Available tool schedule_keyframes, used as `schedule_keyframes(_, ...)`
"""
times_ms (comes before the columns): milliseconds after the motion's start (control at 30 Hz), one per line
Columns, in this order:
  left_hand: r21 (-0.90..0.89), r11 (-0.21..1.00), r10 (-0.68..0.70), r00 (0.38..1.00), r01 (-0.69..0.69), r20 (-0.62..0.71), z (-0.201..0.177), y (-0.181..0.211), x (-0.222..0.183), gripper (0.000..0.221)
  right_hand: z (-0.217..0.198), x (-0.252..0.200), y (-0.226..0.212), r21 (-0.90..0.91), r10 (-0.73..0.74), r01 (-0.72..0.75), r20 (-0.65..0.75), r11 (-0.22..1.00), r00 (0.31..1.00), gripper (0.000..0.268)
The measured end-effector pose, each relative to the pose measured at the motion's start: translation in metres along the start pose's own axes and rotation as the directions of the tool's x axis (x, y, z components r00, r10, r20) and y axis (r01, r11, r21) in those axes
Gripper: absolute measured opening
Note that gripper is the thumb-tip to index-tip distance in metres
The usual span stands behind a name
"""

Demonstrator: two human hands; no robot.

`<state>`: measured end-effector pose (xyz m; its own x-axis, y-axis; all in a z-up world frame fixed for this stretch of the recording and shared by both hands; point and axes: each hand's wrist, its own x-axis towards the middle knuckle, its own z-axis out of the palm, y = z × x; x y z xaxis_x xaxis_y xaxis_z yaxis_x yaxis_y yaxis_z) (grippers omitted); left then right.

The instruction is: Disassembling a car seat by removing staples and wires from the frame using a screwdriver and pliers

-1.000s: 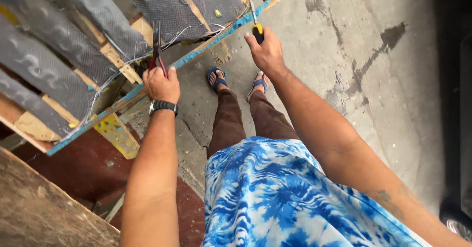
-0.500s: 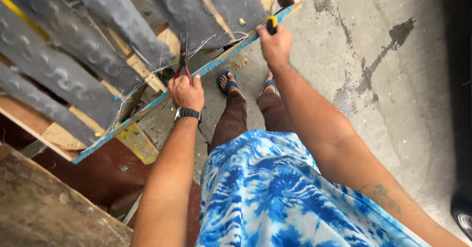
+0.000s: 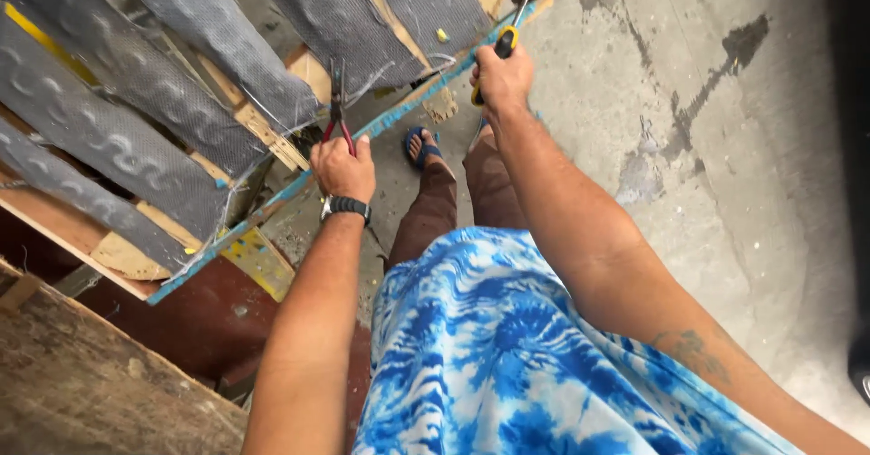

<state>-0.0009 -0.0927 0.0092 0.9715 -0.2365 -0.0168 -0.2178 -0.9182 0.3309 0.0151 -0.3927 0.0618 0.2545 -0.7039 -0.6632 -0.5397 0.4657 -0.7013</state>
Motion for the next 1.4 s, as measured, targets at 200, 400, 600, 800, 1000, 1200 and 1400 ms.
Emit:
schedule_keyframes(200, -0.009, 0.998, -0.056, 0.997, 0.056, 0.053, -0.002, 0.002, 0.000, 0.042, -0.010, -0.022, -0.004, 0.043, 0.003, -0.005, 0.049, 0.999, 0.999, 0.009)
schedule_keyframes(400, -0.043, 0.999, 0.007, 0.992, -0.013, -0.129, 0.028, -0.019, -0.007, 0.034, -0.007, -0.039, 0.016, 0.020, 0.005, -0.005, 0.003, 1.000, 1.000, 0.022)
schedule_keyframes(600, -0.006, 0.999, -0.053, 0.994, 0.054, 0.093, -0.001, 0.001, 0.000, 0.044, 0.001, -0.039, -0.012, 0.033, 0.162, -0.169, 0.155, 0.985, 0.974, 0.006)
schedule_keyframes(800, -0.028, 0.998, -0.057, 0.996, 0.059, 0.067, 0.000, 0.000, -0.001, 0.041, -0.021, -0.027, 0.006, -0.225, -0.101, 0.152, 0.221, 0.962, 0.970, 0.005)
schedule_keyframes(1000, -0.026, 0.998, -0.064, 0.996, 0.065, 0.061, -0.002, 0.002, -0.001, 0.042, -0.028, 0.032, 0.019, -0.507, -0.503, 0.620, 0.364, 0.599, 0.784, 0.020)
schedule_keyframes(1200, -0.033, 0.997, -0.069, 0.995, 0.072, 0.075, -0.001, 0.002, 0.000, 0.041, -0.043, 0.060, 0.037, -0.396, -0.700, 0.881, 0.552, 0.258, 0.453, 0.030)
schedule_keyframes(1400, -0.010, 0.999, -0.040, 0.997, 0.040, 0.070, -0.007, 0.006, 0.001, 0.043, -0.040, 0.058, 0.004, -0.513, -0.490, 0.858, 0.755, -0.027, 0.436, 0.018)
